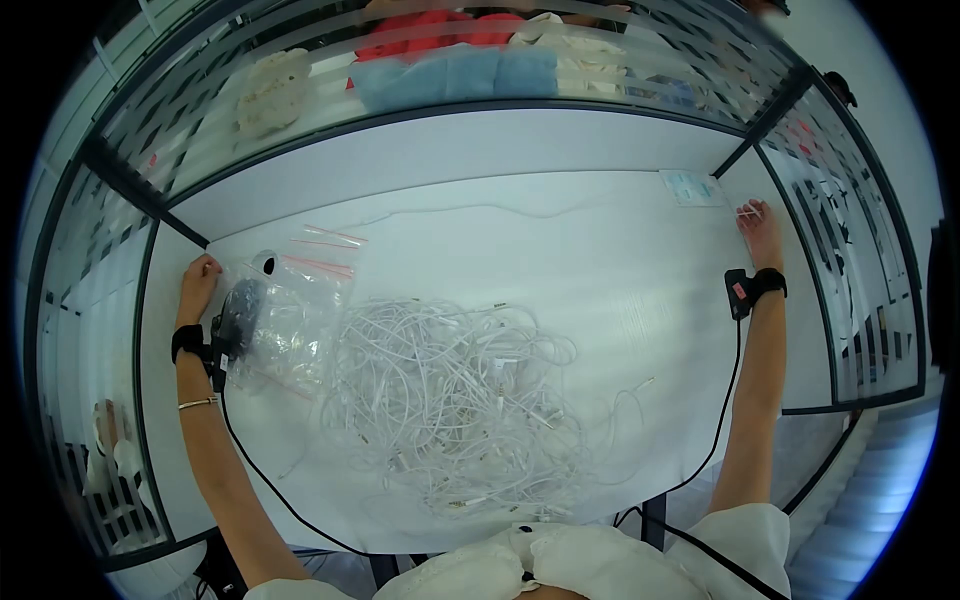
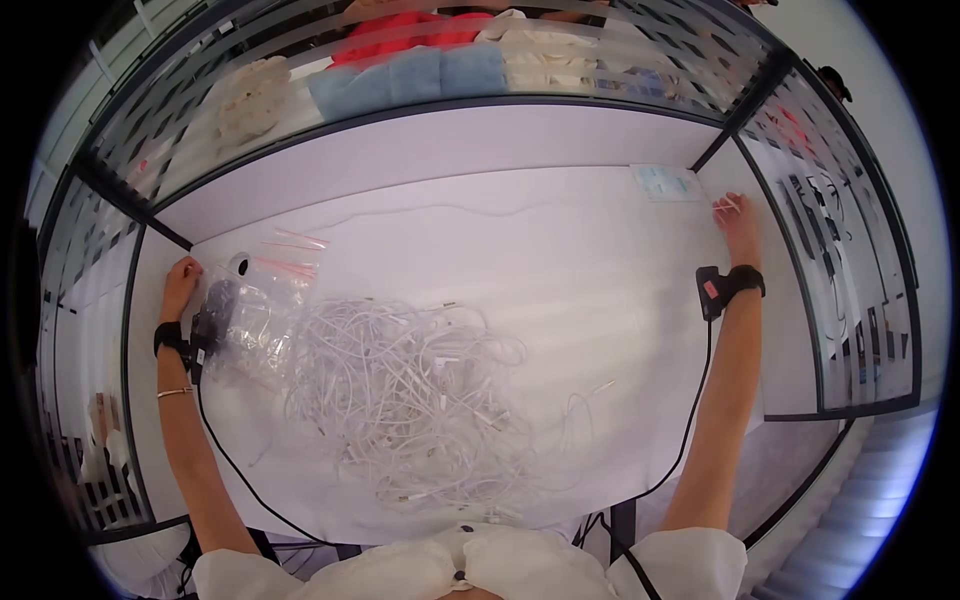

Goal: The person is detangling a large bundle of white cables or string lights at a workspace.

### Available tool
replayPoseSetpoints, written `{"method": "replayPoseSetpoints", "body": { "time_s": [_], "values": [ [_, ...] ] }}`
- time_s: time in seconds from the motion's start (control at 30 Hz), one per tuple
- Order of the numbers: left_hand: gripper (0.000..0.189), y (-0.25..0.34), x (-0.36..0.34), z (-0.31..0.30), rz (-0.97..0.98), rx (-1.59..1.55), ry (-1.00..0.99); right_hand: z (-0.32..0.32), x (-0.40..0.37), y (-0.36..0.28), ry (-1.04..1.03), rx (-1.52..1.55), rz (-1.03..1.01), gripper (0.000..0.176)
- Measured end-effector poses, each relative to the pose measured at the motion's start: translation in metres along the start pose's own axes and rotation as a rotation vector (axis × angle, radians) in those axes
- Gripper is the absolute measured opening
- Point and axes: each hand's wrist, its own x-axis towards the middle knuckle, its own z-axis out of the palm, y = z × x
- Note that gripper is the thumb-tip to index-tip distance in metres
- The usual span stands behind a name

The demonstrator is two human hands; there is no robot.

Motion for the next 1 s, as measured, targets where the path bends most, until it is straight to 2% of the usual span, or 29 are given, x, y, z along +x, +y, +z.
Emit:
{"method": "replayPoseSetpoints", "body": {
  "time_s": [0.13, 0.2, 0.33, 0.37, 0.4, 0.5, 0.57, 0.6, 0.67, 0.73, 0.77, 0.8, 0.9, 0.97, 1.0],
  "values": [
    [0.013, -0.013, 0.010, 0.000, -0.078, 0.024, -0.084, -0.004, 0.003, 0.009, 0.038, -0.380, 0.185, 0.033],
    [0.012, -0.018, 0.009, -0.003, -0.004, 0.025, -0.082, 0.002, -0.001, 0.012, 0.069, -0.567, 0.239, 0.036],
    [0.015, -0.022, 0.005, -0.014, 0.062, 0.019, -0.087, -0.006, 0.011, 0.023, 0.199, -0.711, 0.280, 0.035],
    [0.016, -0.023, 0.005, -0.016, 0.085, 0.013, -0.079, -0.008, 0.009, 0.023, 0.210, -0.791, 0.227, 0.035],
    [0.021, -0.025, 0.004, -0.022, 0.034, -0.018, -0.166, -0.011, 0.006, 0.023, 0.219, -0.871, 0.174, 0.034],
    [0.026, 0.015, -0.013, -0.040, -0.044, -0.036, -0.234, -0.003, -0.011, 0.012, 0.228, -1.068, 0.068, 0.034],
    [0.029, 0.019, -0.012, -0.049, 0.073, 0.026, -0.215, -0.005, -0.010, 0.008, 0.218, -1.250, -0.064, 0.034],
    [0.028, 0.030, -0.016, -0.054, 0.145, 0.046, -0.182, -0.011, 0.002, 0.009, 0.218, -1.230, -0.027, 0.034],
    [0.027, 0.078, -0.034, -0.065, 0.297, 0.067, -0.142, -0.002, -0.002, 0.006, 0.306, -1.433, -0.715, 0.034],
    [0.028, 0.156, -0.070, -0.070, 0.234, -0.021, -0.222, 0.031, -0.013, -0.027, 0.221, -1.353, -0.741, 0.035],
    [0.029, 0.191, -0.089, -0.069, 0.201, -0.064, -0.259, 0.062, -0.042, -0.050, 0.138, -1.282, -0.725, 0.031],
    [0.030, 0.218, -0.107, -0.066, 0.238, -0.056, -0.299, 0.095, -0.074, -0.071, 0.058, -1.213, -0.707, 0.027],
    [0.035, 0.269, -0.155, -0.045, 0.448, -0.026, -0.430, 0.160, -0.147, -0.103, -0.457, -0.915, -0.553, 0.019],
    [0.038, 0.296, -0.185, -0.032, 0.590, -0.023, -0.457, 0.198, -0.203, -0.105, -0.638, -0.989, -0.445, 0.020],
    [0.040, 0.309, -0.198, -0.026, 0.590, -0.031, -0.493, 0.206, -0.213, -0.094, -0.783, -0.985, -0.455, 0.021]
  ]
}}
